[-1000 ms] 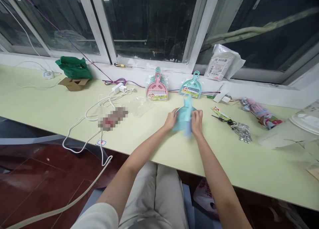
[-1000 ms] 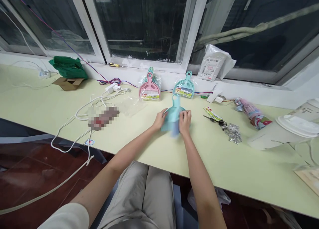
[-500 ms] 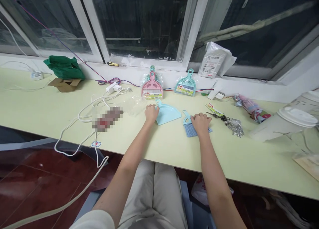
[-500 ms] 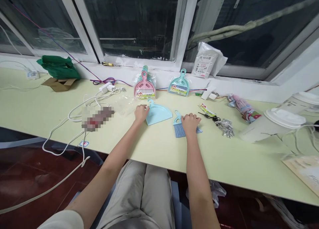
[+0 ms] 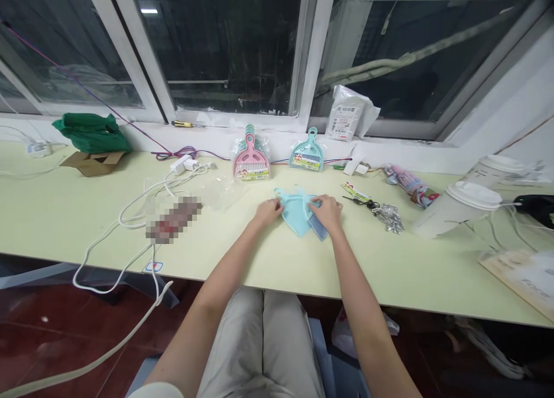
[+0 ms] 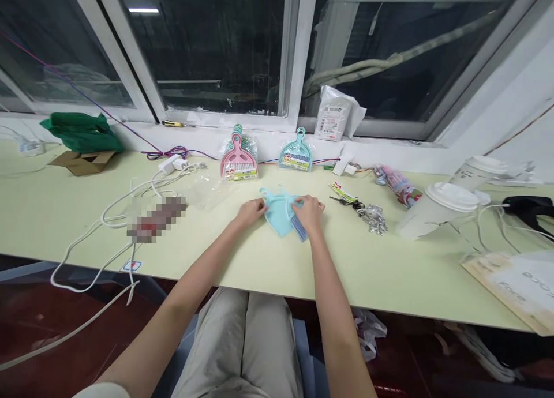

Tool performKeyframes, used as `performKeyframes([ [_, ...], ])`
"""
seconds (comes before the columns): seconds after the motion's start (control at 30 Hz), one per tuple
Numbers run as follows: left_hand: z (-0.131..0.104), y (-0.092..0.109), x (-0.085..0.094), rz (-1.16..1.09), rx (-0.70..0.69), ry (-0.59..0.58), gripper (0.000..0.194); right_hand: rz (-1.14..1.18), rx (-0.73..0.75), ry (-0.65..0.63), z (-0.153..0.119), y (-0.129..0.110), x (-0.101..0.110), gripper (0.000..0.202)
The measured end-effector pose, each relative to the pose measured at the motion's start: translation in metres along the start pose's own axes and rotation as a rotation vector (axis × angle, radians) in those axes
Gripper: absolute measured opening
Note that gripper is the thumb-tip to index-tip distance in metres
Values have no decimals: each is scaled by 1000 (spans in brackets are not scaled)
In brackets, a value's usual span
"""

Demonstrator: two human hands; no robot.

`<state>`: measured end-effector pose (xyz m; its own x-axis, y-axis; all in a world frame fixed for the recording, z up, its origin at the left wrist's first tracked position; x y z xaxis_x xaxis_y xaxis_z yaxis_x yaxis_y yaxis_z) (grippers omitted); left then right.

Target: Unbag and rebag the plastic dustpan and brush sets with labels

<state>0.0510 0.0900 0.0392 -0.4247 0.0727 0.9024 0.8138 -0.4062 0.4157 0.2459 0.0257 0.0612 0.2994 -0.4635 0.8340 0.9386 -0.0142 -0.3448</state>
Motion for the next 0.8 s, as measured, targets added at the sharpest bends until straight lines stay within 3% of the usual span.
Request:
performKeyframes([
  [0.1,-21,54,-11,-18,-338,-18,32,-25,97,-61,-1,-16,-13,17],
  [0.17,-26,67,-9,63,-411,56,25,-19,120,-76,-2,-20,-18,16],
  [0.33,-22,58,3,282,-441,227,26,58,155,-121,-2,-25,-26,13],
  [0.47,-22,60,-10,378,-538,167,24,120,182,-150,0,-33,-34,12],
  [0.57,-20,64,-19,405,-530,122,23,115,161,-170,3,-33,-40,11],
  [0.7,-15,63,-18,242,-456,97,22,98,134,-172,6,-32,-42,11],
  [0.8,-10,50,5,-150,-300,253,28,169,61,-96,9,-28,-38,10],
])
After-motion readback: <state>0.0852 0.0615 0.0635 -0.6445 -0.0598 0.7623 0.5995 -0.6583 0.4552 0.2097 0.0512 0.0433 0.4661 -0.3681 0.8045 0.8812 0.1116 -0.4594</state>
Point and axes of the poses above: each hand's wrist, its own z-axis towards the middle knuckle, its own x-axis out of the back of the hand, y = z × x, the point moved 10 cm from there along z, towards the middle knuckle, and after that the axes turned 11 degrees about x, right-handed, at the moved point
